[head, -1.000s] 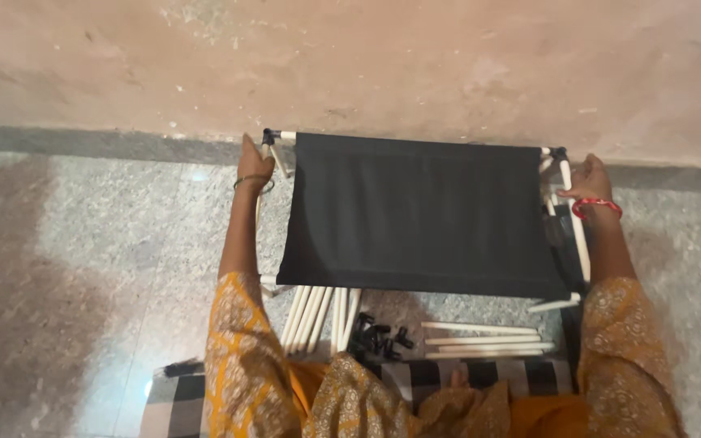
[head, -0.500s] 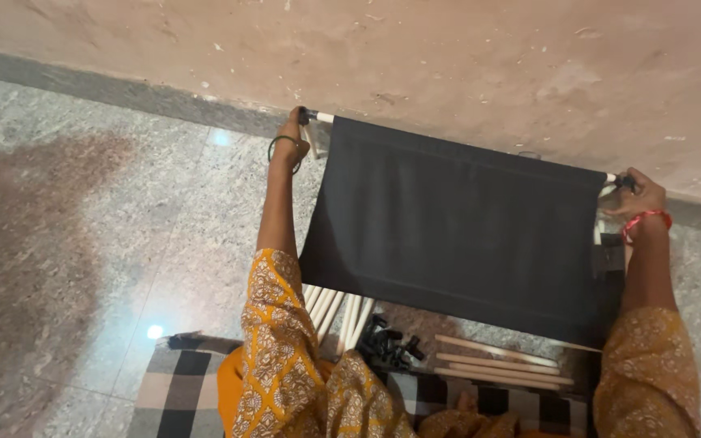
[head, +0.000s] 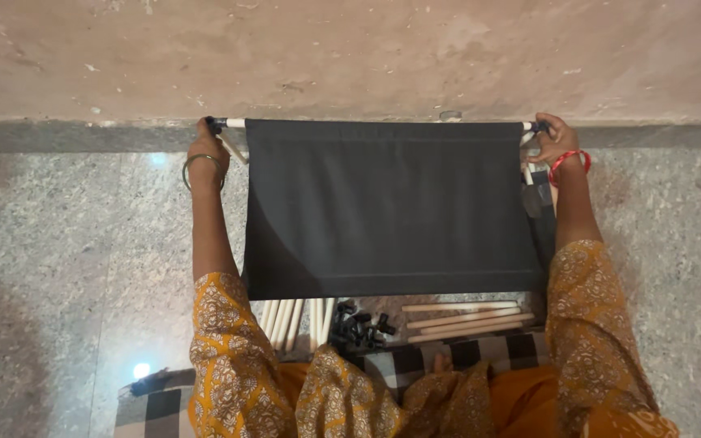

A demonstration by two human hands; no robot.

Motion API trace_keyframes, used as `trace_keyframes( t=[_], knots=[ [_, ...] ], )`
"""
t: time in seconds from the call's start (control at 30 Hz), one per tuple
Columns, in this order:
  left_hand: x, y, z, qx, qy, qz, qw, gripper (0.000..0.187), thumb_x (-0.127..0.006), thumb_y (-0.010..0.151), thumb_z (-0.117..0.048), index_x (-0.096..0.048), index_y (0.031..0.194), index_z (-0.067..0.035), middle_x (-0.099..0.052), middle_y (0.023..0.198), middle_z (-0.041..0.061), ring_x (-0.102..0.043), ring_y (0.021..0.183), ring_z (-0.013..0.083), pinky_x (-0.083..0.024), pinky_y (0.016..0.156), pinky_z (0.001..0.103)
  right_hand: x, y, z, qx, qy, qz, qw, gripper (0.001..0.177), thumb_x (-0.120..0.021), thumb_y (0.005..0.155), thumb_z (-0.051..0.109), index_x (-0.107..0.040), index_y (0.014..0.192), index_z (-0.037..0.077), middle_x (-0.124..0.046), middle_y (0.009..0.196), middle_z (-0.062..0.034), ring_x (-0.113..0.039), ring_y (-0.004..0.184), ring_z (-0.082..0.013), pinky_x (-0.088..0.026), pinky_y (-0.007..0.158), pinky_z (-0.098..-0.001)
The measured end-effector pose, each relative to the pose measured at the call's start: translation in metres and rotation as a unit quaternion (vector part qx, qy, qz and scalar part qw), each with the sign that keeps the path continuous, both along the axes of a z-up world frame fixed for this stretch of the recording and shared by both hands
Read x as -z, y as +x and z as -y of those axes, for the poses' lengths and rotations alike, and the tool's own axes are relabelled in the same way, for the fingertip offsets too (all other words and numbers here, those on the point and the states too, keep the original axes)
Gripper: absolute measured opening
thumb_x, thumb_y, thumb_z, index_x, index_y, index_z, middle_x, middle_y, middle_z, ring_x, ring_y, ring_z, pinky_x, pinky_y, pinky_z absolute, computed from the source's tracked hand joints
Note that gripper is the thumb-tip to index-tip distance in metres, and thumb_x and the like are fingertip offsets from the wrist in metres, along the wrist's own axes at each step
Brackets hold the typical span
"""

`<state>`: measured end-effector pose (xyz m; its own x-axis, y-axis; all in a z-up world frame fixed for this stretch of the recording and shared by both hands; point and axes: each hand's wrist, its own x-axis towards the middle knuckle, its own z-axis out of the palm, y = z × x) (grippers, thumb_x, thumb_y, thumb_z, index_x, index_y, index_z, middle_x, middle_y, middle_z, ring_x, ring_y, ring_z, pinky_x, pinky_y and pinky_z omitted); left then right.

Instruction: The person assembles a small folding chair by connecting white plastic poles with black corner joints and attaching a black fabric seat. They build the frame, attach the fabric, and add support legs.

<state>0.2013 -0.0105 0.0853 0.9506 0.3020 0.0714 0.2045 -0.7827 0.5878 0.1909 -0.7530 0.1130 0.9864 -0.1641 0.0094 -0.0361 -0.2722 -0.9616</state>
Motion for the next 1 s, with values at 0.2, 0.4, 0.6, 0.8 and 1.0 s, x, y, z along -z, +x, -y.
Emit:
trace_keyframes(
  t=[0.2, 0.4, 0.6, 0.8, 1.0],
  knots=[
    [0.015, 0.006, -0.007, 0.016, -0.009, 0.054, 0.998, 0.048, -0.051, 0.099, -0.008, -0.041, 0.145, -0.009, -0.072, 0.107, 0.028, -0.067, 0.100, 0.0501, -0.051, 0.082, 0.058, 0.003, -0.001, 0.002, -0.003, -0.061, 0.013, 0.998, 0.046, -0.051, 0.101, -0.009, -0.049, 0.145, 0.004, -0.061, 0.119, -0.0145, -0.068, 0.096, -0.0206, -0.066, 0.069, -0.0469],
    [0.027, 0.011, -0.011, 0.009, 0.012, 0.035, 0.999, 0.049, -0.054, 0.101, -0.010, -0.041, 0.148, -0.010, -0.070, 0.103, 0.030, -0.066, 0.098, 0.0503, -0.051, 0.081, 0.058, 0.007, -0.002, -0.004, 0.058, -0.092, 0.021, 0.994, 0.034, -0.054, 0.107, -0.007, -0.056, 0.139, 0.003, -0.064, 0.100, -0.0111, -0.065, 0.078, -0.0178, -0.063, 0.063, -0.0476],
    [0.038, 0.012, -0.018, 0.042, -0.020, 0.088, 0.995, 0.047, -0.049, 0.098, -0.006, -0.042, 0.144, -0.010, -0.074, 0.105, 0.024, -0.068, 0.098, 0.0485, -0.052, 0.081, 0.058, 0.009, 0.005, -0.001, 0.066, -0.009, 0.050, 0.997, 0.030, -0.055, 0.104, -0.007, -0.060, 0.131, 0.004, -0.063, 0.092, -0.0035, -0.065, 0.077, -0.0144, -0.064, 0.058, -0.0386],
    [0.029, 0.013, -0.011, 0.020, -0.001, 0.047, 0.999, 0.045, -0.053, 0.100, -0.013, -0.042, 0.143, -0.008, -0.070, 0.102, 0.031, -0.066, 0.096, 0.0518, -0.050, 0.079, 0.060, 0.010, 0.001, 0.003, 0.126, -0.330, 0.088, 0.931, 0.033, -0.066, 0.092, -0.006, -0.072, 0.123, 0.005, -0.075, 0.102, -0.0170, -0.072, 0.087, -0.0240, -0.058, 0.077, -0.0407],
    [0.029, 0.010, -0.010, 0.025, 0.004, 0.068, 0.997, 0.045, -0.058, 0.102, -0.023, -0.044, 0.141, -0.004, -0.069, 0.101, 0.034, -0.065, 0.096, 0.0540, -0.050, 0.082, 0.060, 0.009, -0.002, 0.004, 0.111, -0.319, 0.060, 0.939, 0.036, -0.067, 0.097, 0.003, -0.069, 0.132, 0.007, -0.072, 0.110, -0.0228, -0.072, 0.096, -0.0301, -0.058, 0.078, -0.0393]
  ],
)
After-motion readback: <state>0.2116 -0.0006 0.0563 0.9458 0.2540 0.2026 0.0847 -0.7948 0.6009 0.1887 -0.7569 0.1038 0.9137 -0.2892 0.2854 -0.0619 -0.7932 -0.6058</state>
